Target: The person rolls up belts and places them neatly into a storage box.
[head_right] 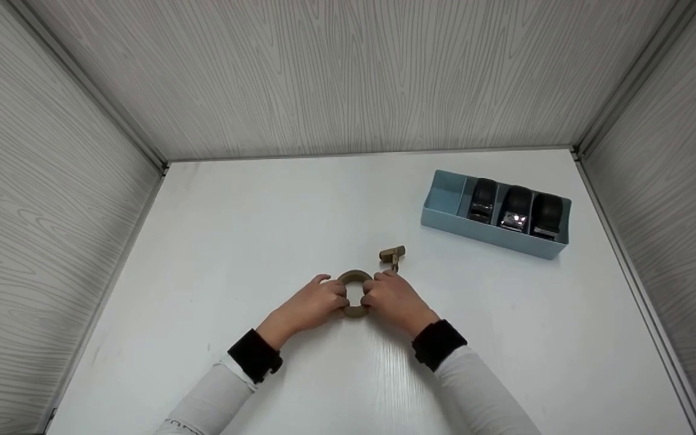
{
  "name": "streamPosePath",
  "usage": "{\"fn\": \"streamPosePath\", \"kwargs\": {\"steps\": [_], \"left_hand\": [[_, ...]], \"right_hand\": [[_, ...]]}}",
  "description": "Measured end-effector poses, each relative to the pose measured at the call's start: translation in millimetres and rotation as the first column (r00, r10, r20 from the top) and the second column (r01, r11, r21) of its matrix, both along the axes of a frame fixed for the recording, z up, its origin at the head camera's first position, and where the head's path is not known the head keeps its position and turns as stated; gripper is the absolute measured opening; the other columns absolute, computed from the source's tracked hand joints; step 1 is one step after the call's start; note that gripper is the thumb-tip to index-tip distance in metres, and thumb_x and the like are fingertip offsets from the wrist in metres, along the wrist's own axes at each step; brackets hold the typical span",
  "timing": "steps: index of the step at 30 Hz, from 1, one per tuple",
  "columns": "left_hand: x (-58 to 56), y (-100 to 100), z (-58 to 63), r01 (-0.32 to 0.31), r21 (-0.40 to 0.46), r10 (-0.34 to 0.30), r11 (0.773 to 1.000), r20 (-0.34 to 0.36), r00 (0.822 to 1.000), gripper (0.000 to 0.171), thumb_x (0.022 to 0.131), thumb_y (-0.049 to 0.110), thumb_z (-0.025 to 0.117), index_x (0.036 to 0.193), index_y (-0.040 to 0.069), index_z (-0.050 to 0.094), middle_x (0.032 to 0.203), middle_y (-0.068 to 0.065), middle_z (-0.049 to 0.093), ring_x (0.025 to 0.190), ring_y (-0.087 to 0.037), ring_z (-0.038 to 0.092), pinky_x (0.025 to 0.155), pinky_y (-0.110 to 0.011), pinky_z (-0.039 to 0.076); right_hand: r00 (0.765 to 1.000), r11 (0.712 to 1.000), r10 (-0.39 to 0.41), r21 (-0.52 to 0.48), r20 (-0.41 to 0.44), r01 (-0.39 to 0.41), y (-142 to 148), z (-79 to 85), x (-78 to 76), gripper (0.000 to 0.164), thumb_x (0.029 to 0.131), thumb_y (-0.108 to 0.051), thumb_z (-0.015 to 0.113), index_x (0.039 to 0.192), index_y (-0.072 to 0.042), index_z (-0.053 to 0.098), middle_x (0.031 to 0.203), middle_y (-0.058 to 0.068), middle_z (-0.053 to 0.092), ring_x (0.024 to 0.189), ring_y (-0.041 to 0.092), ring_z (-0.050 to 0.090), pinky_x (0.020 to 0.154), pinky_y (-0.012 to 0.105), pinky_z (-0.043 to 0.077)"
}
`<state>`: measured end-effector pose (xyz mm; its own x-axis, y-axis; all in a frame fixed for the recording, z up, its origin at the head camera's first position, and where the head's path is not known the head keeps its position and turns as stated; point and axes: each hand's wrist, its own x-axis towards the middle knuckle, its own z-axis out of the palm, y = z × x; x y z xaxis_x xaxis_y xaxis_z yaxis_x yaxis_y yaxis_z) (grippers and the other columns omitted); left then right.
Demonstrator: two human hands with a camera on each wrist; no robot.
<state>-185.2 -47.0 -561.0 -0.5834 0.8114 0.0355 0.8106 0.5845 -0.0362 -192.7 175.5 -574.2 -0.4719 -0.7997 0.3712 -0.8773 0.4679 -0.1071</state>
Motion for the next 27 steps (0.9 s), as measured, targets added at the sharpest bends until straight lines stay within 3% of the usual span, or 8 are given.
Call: {"fn": "streamPosePath", "kwargs": {"steps": [8,14,22,27], "left_hand": [[0.9,2.0,-3.0,0.017,0.009,-0.017,1.000,0.064,0.998,0.009,0.088,0.026,0.068,0.085,0.026,0.076,0.089,0.012,0.068,0.097,-0.011,0.061,0.100,-0.046,0.041],[-1.1,0.2,-1.7,0.022,0.003,-0.022,1.000,0.023,0.999,0.010,0.087,0.021,0.069,0.083,0.026,0.075,0.090,0.011,0.068,0.094,-0.011,0.063,0.098,-0.043,0.043],[2.9,6.3,-1.8,0.007,-0.005,-0.007,1.000,-0.004,1.000,0.009,0.087,0.030,0.071,0.085,0.023,0.075,0.088,0.009,0.068,0.092,-0.012,0.064,0.096,-0.044,0.044],[-1.2,3.7,-2.2,0.019,0.006,-0.019,1.000,0.009,1.000,0.007,0.087,0.025,0.070,0.082,0.026,0.076,0.086,0.012,0.069,0.091,-0.011,0.063,0.098,-0.045,0.042]], "right_hand": [[1.000,1.000,0.003,-0.010,-0.030,-0.003,5.8,-0.4,2.0,0.014,0.075,-0.012,0.078,0.086,-0.020,0.079,0.086,-0.006,0.067,0.078,0.020,0.050,0.077,0.040,0.041],[0.995,0.999,-0.030,0.025,-0.093,0.032,10.2,1.4,-0.3,0.019,0.073,-0.014,0.079,0.092,-0.020,0.080,0.095,-0.004,0.070,0.080,0.021,0.047,0.074,0.038,0.038],[0.996,1.000,0.018,-0.006,-0.084,-0.018,6.8,-4.4,1.7,0.014,0.075,-0.007,0.077,0.086,-0.014,0.075,0.090,0.000,0.066,0.080,0.019,0.059,0.067,0.032,0.047],[0.999,0.999,0.008,-0.045,-0.034,-0.009,9.4,-5.7,2.1,0.018,0.074,-0.005,0.077,0.091,-0.011,0.075,0.095,0.002,0.066,0.080,0.018,0.060,0.067,0.032,0.048]]}}
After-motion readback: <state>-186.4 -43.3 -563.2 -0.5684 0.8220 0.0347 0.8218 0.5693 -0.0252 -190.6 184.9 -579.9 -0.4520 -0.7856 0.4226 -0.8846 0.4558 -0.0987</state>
